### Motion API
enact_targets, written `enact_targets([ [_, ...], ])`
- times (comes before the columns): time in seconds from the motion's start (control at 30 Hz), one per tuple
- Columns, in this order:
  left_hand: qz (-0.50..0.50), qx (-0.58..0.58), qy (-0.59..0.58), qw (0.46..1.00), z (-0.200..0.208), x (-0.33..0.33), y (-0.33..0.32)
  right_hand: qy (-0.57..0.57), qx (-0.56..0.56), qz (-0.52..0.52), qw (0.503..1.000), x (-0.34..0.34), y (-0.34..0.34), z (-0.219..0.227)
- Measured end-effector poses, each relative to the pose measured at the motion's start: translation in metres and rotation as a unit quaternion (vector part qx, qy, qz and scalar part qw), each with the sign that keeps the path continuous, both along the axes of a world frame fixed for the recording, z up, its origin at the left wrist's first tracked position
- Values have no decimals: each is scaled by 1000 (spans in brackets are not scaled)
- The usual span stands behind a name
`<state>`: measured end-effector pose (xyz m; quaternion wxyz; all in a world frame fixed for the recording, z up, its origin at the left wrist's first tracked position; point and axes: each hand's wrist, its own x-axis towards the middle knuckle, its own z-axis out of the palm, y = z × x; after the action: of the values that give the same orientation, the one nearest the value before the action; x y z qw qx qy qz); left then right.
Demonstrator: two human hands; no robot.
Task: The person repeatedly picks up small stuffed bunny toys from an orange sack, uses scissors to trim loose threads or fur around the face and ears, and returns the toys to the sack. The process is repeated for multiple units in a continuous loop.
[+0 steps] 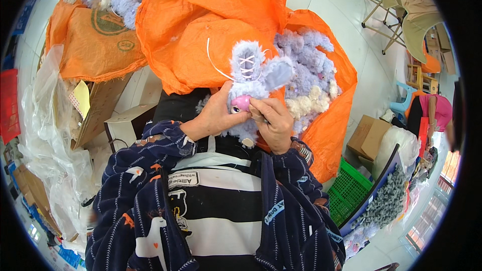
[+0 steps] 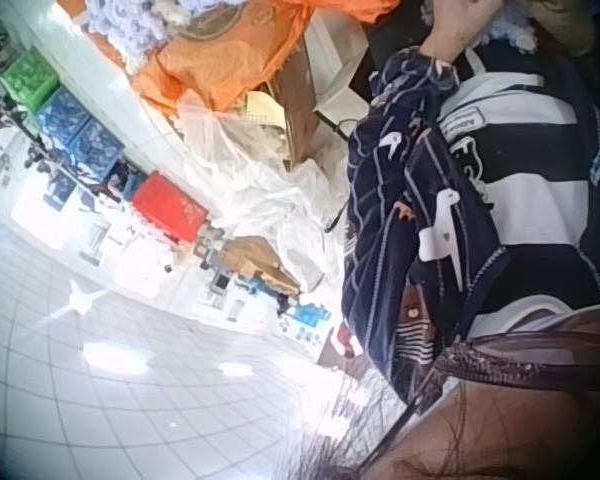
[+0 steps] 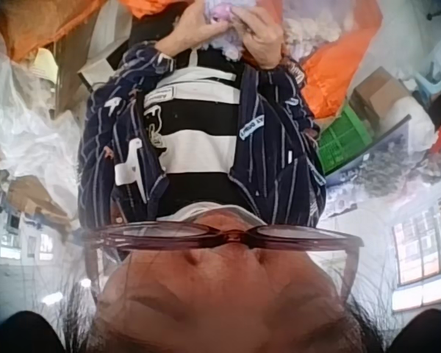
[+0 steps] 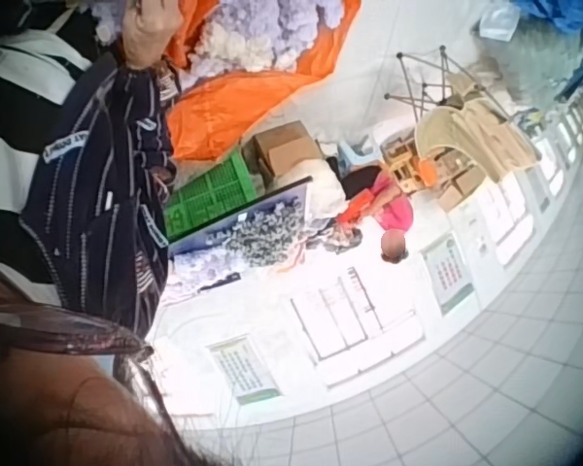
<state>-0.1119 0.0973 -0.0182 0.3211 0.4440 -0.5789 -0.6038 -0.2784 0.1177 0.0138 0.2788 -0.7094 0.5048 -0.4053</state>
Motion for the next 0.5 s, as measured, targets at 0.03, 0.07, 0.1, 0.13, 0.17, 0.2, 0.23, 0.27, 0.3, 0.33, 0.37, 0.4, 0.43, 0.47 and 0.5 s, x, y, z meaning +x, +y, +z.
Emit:
enact_targets([
  [0.03,1,-4,-1,1000,0,0,0,-2,8,-2,1000,0,1,0],
  [0.07,-2,-3,-5,1000,1,-1,1,-5,17,-5,1000,-1,1,0],
  [0.1,-4,-2,-9,1000,2,-2,1,-7,14,-2,1000,-1,2,-2],
  [0.13,-5,-2,-14,1000,3,-2,1,-9,10,1,1000,-3,3,-4],
  [0.17,-5,-1,-7,1000,2,-2,0,-11,7,3,1000,-4,3,-6],
  [0.2,-5,0,0,1000,2,-2,0,-11,1,4,1000,-5,3,-6],
  [0.23,-6,1,6,1000,1,-2,0,-11,-5,5,1000,-5,3,-7],
  [0.27,-6,4,5,1000,1,-2,0,-11,-11,5,1000,-6,3,-8],
  [0.3,-4,8,4,1000,-1,-2,0,-10,-18,-3,1000,-4,2,-9],
  [0.33,-3,11,2,1000,-2,-2,0,-8,-26,-11,1000,-1,0,-10],
  [0.37,0,12,4,1000,-4,-3,1,-6,-33,-20,999,1,0,-10],
  [0.4,4,12,5,1000,-4,-3,1,-9,-23,-18,1000,1,0,-9],
  [0.43,7,13,7,1000,-4,-3,1,-13,-12,-16,1000,1,0,-9],
  [0.47,5,14,3,1000,-4,-3,1,-17,-2,-14,1000,1,0,-8],
  [0.5,3,14,-2,1000,-3,-3,1,-16,-3,-10,1000,0,1,-9],
])
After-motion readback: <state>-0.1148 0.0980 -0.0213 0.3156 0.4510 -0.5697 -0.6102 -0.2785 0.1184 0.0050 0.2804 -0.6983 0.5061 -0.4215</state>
